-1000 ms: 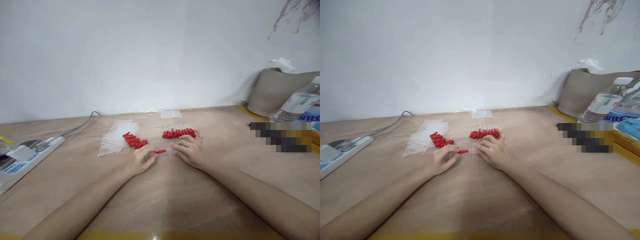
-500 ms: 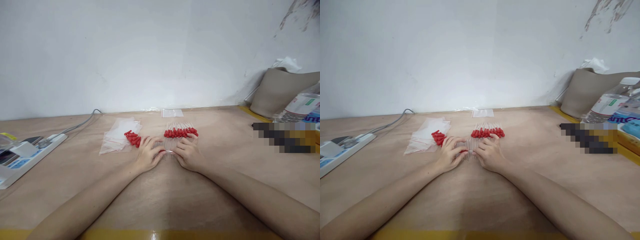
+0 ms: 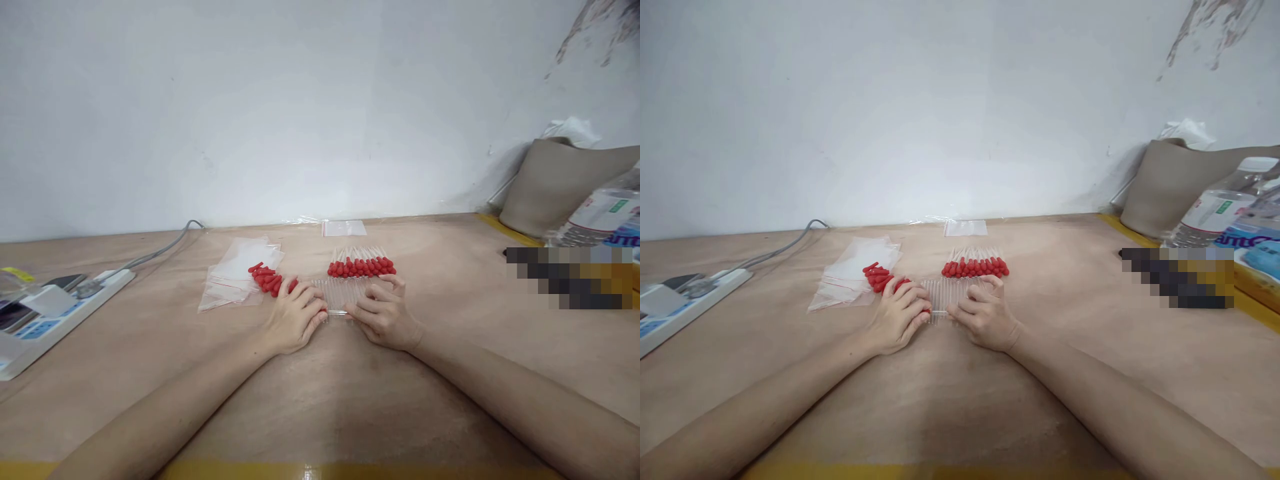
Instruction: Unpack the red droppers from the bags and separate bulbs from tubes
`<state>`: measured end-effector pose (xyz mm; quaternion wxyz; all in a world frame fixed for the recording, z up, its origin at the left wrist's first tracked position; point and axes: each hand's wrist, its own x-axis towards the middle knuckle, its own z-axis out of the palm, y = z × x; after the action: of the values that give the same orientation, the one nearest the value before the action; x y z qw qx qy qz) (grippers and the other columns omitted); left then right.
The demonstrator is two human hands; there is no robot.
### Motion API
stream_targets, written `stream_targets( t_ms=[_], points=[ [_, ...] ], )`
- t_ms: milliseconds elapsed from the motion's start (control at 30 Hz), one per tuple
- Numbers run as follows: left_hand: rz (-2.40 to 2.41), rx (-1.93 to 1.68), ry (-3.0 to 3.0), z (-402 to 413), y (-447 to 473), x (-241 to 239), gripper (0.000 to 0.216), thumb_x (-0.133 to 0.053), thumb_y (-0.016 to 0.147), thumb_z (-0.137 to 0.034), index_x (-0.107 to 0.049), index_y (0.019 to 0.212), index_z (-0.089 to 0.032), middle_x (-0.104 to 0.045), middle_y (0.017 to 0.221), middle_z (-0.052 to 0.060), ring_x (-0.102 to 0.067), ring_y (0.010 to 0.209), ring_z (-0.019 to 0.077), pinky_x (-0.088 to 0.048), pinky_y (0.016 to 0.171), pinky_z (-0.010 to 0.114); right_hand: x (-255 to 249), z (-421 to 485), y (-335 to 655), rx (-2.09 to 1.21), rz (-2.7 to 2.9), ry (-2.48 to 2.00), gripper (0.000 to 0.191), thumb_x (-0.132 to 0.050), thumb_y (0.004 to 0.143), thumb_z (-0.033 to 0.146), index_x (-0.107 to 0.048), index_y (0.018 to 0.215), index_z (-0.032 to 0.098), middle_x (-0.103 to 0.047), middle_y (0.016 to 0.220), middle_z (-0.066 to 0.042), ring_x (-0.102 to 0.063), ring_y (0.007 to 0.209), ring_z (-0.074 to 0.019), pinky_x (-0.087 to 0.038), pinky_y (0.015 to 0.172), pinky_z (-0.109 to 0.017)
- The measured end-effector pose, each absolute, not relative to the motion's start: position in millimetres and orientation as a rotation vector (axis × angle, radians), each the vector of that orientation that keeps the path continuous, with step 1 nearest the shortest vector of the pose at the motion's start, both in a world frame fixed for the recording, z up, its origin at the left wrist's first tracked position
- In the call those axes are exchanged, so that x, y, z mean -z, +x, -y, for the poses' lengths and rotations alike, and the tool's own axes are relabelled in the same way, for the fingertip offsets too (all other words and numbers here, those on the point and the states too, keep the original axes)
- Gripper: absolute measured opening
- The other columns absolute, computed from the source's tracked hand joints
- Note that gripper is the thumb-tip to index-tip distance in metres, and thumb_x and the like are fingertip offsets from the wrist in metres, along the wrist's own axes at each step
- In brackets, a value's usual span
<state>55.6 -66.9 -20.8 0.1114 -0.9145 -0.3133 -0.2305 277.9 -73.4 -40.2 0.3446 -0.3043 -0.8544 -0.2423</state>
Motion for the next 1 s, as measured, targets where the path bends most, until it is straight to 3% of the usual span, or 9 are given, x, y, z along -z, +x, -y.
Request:
stream_targets(
  t_ms=[300,500,667,833,1000],
  points=[
    [0.950,0.670,-2.757,67.7,45.9,23.3,0.026,-0.035,0.088,-0.024,-0.059,0.079,-0.020,-0.063,0.087,0.003,-0.050,0.087,0.0178,-0.030,0.089,0.041,42.7,74.9,297.5,0.640,2.261,-0.708,0.034,-0.045,0.085,0.017,-0.055,0.104,0.044,-0.060,0.066,0.012,-0.051,0.069,-0.0069,-0.021,0.085,-0.031],
    [1.232,1.182,-2.515,38.9,14.2,-0.6,0.026,-0.037,0.087,-0.025,-0.060,0.098,-0.019,-0.051,0.084,0.005,-0.050,0.080,0.0149,-0.044,0.072,0.028,42.0,62.9,293.4,0.642,1.997,-1.057,0.021,-0.048,0.084,0.025,-0.062,0.098,0.028,-0.063,0.066,0.004,-0.051,0.070,-0.0109,-0.018,0.089,-0.039],
    [1.667,1.330,-2.272,-7.5,-30.9,-13.6,0.034,-0.037,0.082,-0.022,-0.059,0.106,-0.013,-0.051,0.092,0.008,-0.056,0.077,0.0155,-0.049,0.072,0.031,42.8,58.2,289.6,0.594,1.990,-1.132,0.024,-0.046,0.083,0.023,-0.062,0.101,0.023,-0.061,0.067,0.001,-0.049,0.071,-0.0130,-0.018,0.089,-0.040],
    [1.969,1.388,-2.273,-31.1,-48.7,2.1,0.038,-0.053,0.074,-0.028,-0.059,0.109,-0.014,-0.065,0.091,0.006,-0.060,0.091,0.0189,-0.044,0.090,0.035,45.0,56.4,291.2,0.591,2.013,-1.118,0.025,-0.046,0.083,0.022,-0.062,0.102,0.022,-0.061,0.068,0.001,-0.048,0.072,-0.0135,-0.017,0.090,-0.039],
    [2.107,1.403,-2.275,-33.4,-48.3,11.5,0.045,-0.059,0.071,-0.040,-0.060,0.109,-0.015,-0.066,0.102,0.006,-0.057,0.102,0.0211,-0.040,0.095,0.034,46.8,54.5,288.8,0.584,2.021,-1.187,0.025,-0.045,0.082,0.021,-0.062,0.100,0.021,-0.061,0.070,-0.001,-0.048,0.074,-0.0145,-0.018,0.088,-0.039]
  ],
)
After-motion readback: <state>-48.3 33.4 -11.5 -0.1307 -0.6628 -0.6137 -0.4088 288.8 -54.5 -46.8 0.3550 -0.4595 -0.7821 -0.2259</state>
